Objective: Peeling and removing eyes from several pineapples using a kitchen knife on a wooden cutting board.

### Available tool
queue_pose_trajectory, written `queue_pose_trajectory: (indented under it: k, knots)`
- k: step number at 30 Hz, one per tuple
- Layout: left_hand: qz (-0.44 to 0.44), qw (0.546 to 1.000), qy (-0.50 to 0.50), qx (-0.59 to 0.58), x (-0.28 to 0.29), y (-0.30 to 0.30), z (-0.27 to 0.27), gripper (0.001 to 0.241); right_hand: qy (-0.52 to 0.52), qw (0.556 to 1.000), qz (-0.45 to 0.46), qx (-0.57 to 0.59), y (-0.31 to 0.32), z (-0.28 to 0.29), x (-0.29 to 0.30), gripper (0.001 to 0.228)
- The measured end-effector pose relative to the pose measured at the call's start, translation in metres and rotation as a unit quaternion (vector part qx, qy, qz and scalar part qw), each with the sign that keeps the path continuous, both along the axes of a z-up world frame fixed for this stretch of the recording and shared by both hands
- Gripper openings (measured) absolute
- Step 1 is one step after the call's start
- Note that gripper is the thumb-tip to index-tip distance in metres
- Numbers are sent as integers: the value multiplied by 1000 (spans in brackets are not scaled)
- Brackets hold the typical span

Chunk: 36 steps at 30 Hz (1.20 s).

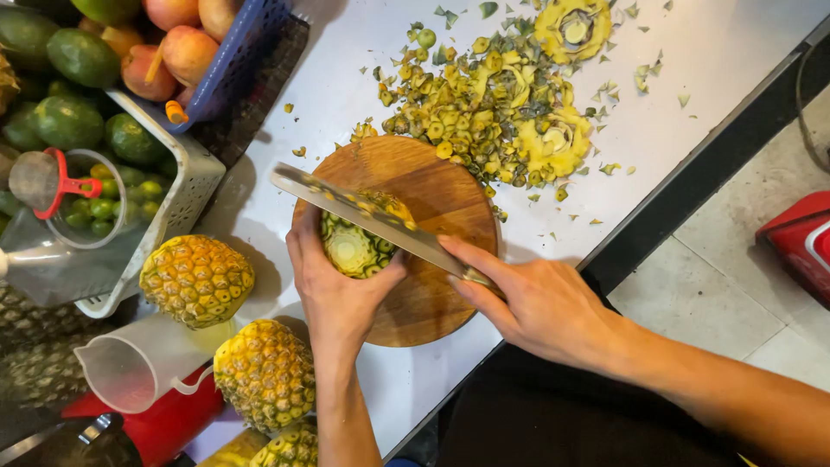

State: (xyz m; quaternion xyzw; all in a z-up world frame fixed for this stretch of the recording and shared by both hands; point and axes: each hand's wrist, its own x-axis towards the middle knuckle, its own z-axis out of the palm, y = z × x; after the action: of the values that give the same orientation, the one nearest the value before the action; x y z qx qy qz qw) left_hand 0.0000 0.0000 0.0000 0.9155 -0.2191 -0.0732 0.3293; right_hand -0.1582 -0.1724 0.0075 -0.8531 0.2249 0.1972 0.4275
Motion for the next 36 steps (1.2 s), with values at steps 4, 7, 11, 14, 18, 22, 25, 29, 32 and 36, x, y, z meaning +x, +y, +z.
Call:
queue_pose_trajectory:
  k: [4,7,11,14,18,22,25,29,32,36]
  knots:
    - [11,999,36,-14,-1,-5,10,98,-58,997,15,38,-5,-3,4,59]
    - [2,999,29,-21,0,-5,6,96,-1,999,12,48,-10,-7,-14,64]
    - [10,1000,16,17,-1,-6,7,94,40,995,15,94,-14,-9,10,65]
    - [-10,1000,7,2,-3,-5,6,94,-51,992,28,112,-16,-22,24,56]
    - [0,1000,17,11,-1,-4,6,94,48,992,31,110,-20,-15,-9,64]
    - [7,1000,25,11,-3,-7,6,95,71,989,17,128,-22,-29,6,63]
    - [13,999,29,16,-4,-8,8,94,7,989,17,145,-24,-41,18,56]
    - [28,998,46,26,-1,-8,9,95,100,981,17,168,-34,-15,-9,63]
    - [23,999,47,12,-2,-8,8,93,88,979,29,183,-32,-17,-23,62]
    - [18,999,35,11,-4,-6,6,95,91,980,38,171,-28,-30,13,63]
